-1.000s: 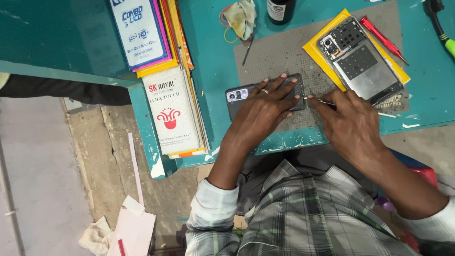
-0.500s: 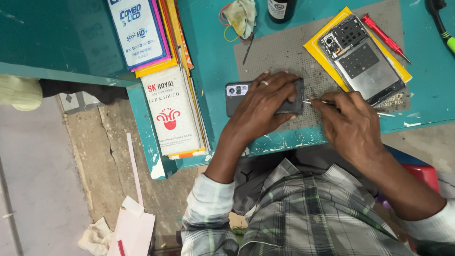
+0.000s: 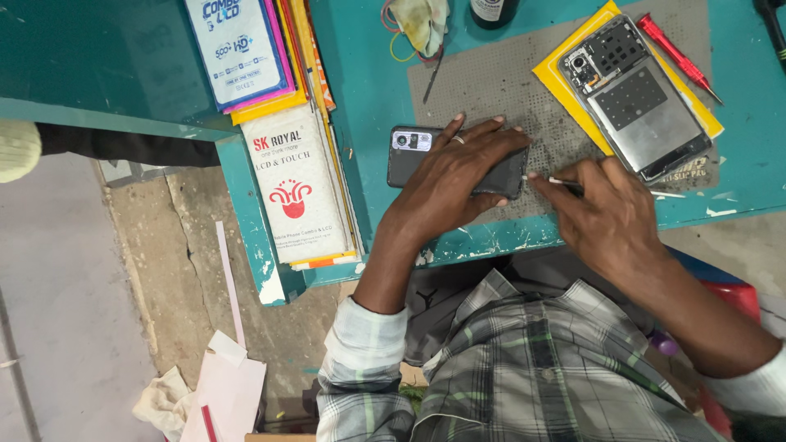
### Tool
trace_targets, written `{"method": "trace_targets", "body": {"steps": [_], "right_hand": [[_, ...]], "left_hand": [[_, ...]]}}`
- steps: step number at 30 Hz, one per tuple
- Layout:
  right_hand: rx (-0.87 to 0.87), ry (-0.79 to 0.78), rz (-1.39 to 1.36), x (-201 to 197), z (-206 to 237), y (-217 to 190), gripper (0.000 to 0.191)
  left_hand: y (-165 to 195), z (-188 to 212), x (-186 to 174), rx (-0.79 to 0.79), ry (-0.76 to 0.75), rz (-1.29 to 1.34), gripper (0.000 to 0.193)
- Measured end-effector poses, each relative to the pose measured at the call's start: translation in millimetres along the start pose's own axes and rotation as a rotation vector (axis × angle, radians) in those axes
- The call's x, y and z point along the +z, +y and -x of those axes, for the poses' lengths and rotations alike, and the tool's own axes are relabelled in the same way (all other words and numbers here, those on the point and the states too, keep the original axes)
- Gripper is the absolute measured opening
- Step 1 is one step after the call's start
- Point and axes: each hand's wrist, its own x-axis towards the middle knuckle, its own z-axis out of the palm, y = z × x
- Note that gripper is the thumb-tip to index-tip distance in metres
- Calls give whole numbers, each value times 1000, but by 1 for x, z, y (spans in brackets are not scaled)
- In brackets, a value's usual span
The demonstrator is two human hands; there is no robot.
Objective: The person holds a smartphone over a repair workbench and applies liquid from a brown bottle onto its back. They then pry along the phone's edge with a metal tool, wipe the phone with a cloth, and use tweezers to work on the camera area of the device.
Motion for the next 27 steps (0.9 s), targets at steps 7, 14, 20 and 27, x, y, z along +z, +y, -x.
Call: {"method": "trace_targets", "body": {"steps": [7,14,20,27], "right_hand": [[11,34,31,2,-2,-2,45],[4,17,-9,4,4,-3,43],[-33,5,-25,6,9,-2,47],[-58,-14,-16,6,9,-2,48]], "left_hand": [[3,0,-3,-5,2,11,91],[4,-2,-3,-22,-3,15,99],[2,-1,-3,-10,11,18,100],[2,-2,-3,-23,7,8,101]]}}
